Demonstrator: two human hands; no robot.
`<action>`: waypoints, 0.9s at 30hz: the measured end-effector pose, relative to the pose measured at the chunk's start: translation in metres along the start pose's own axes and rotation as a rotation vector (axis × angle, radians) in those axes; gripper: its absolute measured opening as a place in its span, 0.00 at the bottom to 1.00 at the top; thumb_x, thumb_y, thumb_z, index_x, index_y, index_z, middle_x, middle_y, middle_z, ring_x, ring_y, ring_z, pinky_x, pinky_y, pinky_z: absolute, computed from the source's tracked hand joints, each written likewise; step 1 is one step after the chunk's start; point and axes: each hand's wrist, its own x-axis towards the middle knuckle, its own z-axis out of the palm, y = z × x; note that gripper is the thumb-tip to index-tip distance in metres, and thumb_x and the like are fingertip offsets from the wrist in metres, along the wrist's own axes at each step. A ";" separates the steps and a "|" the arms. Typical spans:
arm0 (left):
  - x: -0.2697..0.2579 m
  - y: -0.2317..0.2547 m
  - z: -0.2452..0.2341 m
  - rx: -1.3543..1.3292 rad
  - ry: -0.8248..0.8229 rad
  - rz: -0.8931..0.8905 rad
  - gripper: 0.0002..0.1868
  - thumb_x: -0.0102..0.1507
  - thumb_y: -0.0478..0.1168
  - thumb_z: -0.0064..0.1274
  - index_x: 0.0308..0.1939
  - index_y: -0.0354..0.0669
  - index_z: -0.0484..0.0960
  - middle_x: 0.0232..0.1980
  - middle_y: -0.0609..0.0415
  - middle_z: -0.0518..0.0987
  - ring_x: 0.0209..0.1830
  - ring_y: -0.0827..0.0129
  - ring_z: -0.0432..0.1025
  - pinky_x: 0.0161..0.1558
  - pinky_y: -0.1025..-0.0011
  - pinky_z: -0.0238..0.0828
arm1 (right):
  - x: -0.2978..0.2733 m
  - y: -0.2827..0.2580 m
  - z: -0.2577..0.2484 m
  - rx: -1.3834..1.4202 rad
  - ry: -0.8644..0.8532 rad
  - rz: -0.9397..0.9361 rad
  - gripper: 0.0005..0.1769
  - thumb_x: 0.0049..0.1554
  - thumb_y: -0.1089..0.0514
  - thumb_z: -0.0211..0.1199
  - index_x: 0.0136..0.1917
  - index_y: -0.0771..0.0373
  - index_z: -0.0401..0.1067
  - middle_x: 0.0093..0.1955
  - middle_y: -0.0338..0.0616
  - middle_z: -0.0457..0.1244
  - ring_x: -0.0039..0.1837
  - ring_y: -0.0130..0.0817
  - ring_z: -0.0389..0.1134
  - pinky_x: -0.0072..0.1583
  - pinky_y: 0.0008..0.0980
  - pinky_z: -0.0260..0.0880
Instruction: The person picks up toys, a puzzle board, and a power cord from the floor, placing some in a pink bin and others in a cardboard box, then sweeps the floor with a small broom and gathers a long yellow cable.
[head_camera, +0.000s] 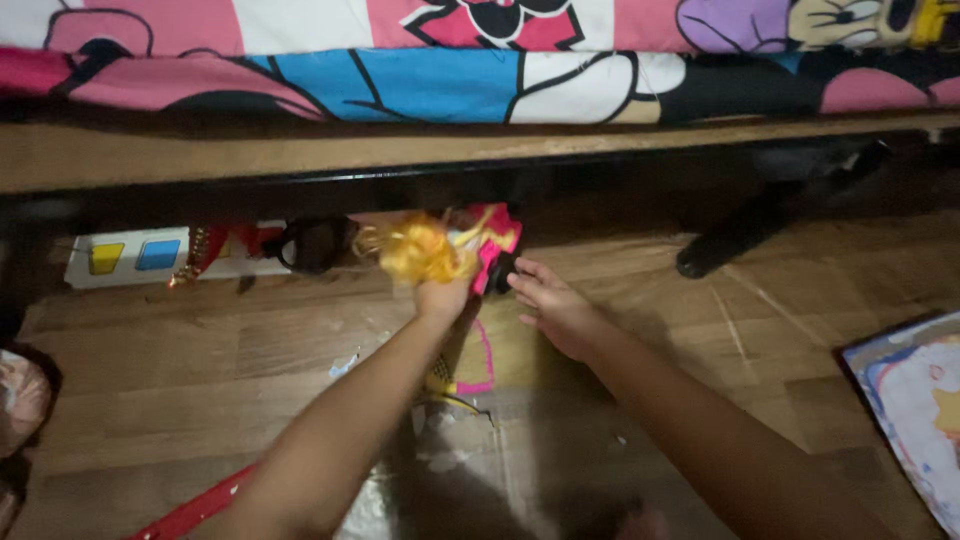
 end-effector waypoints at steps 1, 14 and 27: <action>0.016 -0.009 0.011 0.003 0.002 0.001 0.36 0.56 0.60 0.59 0.63 0.45 0.77 0.63 0.51 0.80 0.66 0.60 0.73 0.69 0.65 0.64 | -0.004 -0.005 0.003 -0.052 -0.019 -0.030 0.37 0.56 0.42 0.61 0.76 0.47 0.58 0.74 0.35 0.58 0.74 0.36 0.56 0.68 0.48 0.55; 0.132 -0.007 0.073 0.827 0.049 0.132 0.29 0.64 0.57 0.42 0.67 0.54 0.75 0.74 0.47 0.67 0.78 0.51 0.52 0.73 0.32 0.31 | -0.018 -0.053 0.027 -0.184 -0.067 -0.073 0.46 0.58 0.39 0.57 0.83 0.48 0.42 0.85 0.46 0.41 0.84 0.41 0.43 0.76 0.48 0.49; -0.152 0.082 0.005 0.357 -0.333 0.475 0.38 0.55 0.42 0.64 0.67 0.43 0.66 0.65 0.32 0.62 0.67 0.37 0.58 0.67 0.50 0.56 | -0.157 0.060 -0.086 -0.421 -0.114 -0.004 0.43 0.48 0.45 0.66 0.74 0.56 0.57 0.71 0.48 0.55 0.71 0.40 0.56 0.67 0.43 0.61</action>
